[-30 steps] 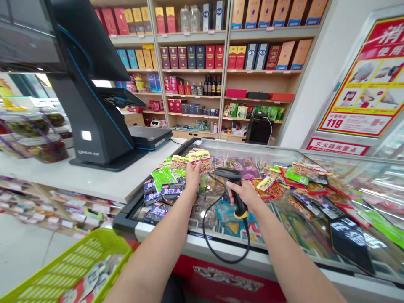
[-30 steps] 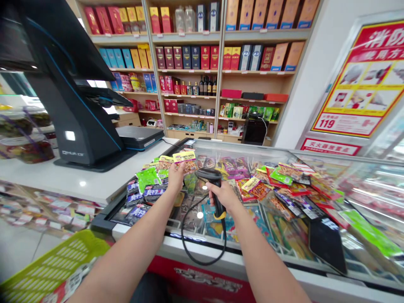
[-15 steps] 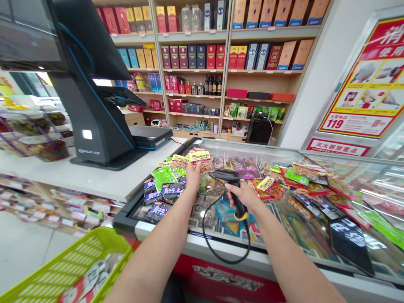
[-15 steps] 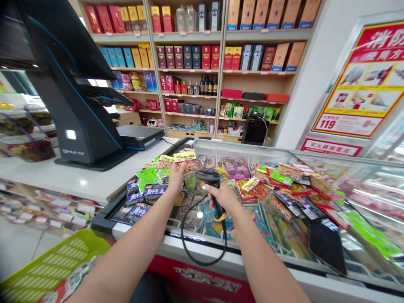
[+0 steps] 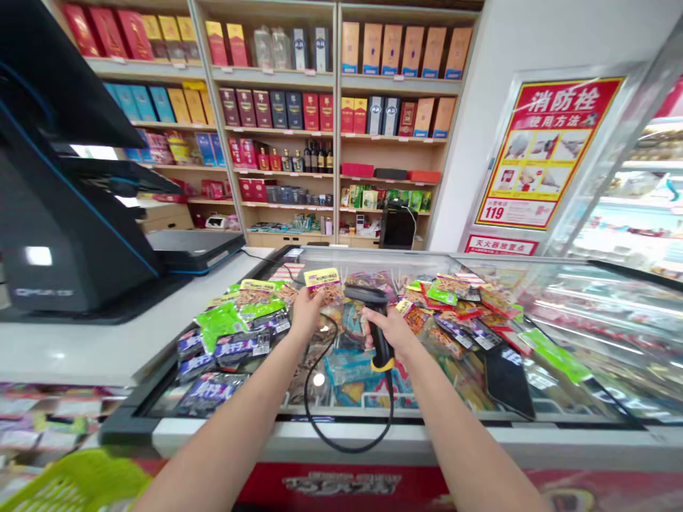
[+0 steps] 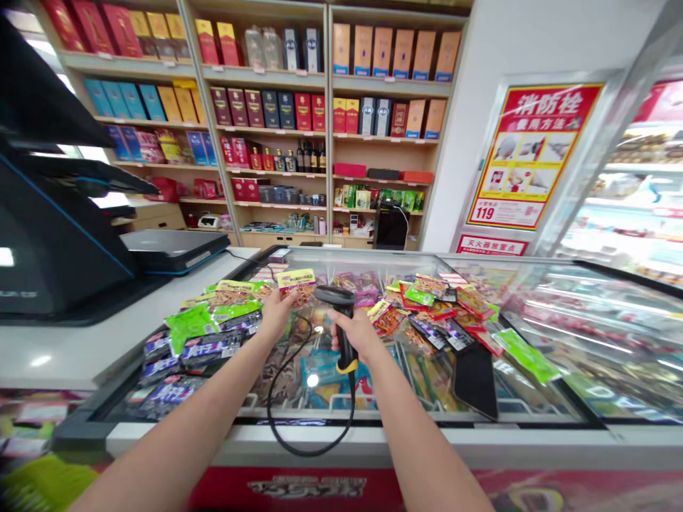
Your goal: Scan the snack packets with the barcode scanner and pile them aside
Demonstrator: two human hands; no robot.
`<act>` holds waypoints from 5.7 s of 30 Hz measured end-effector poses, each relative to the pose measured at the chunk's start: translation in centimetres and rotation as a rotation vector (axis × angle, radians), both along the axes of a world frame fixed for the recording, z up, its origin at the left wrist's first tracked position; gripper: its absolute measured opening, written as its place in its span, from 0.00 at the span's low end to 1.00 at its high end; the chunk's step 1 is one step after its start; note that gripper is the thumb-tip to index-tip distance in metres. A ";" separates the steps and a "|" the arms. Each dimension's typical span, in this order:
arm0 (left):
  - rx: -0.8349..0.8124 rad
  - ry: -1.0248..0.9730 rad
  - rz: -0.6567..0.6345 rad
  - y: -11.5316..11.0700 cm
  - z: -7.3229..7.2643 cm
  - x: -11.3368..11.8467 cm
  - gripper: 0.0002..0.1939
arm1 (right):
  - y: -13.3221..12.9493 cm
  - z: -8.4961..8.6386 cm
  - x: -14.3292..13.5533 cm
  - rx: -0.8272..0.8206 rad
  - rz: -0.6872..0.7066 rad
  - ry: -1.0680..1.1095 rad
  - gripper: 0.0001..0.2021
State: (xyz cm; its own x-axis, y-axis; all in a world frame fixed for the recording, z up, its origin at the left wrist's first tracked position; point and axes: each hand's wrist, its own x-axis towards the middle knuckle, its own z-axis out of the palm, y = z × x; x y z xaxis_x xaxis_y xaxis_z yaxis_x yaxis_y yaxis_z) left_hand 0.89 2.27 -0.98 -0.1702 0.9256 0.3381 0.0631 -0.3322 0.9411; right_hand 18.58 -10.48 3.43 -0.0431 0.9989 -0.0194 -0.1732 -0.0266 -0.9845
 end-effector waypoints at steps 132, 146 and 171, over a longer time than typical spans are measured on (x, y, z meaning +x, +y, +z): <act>0.039 0.912 0.288 -3.9 5.6 -4.4 0.14 | 1.6 -0.2 0.3 0.039 0.178 -0.421 0.15; 0.033 1.025 0.275 -4.3 5.4 -4.5 0.15 | 1.5 -1.4 -0.1 0.008 0.179 -0.319 0.16; -0.012 1.002 0.148 -2.9 4.7 -4.6 0.19 | 1.6 -1.8 -0.5 -0.008 0.158 -0.314 0.18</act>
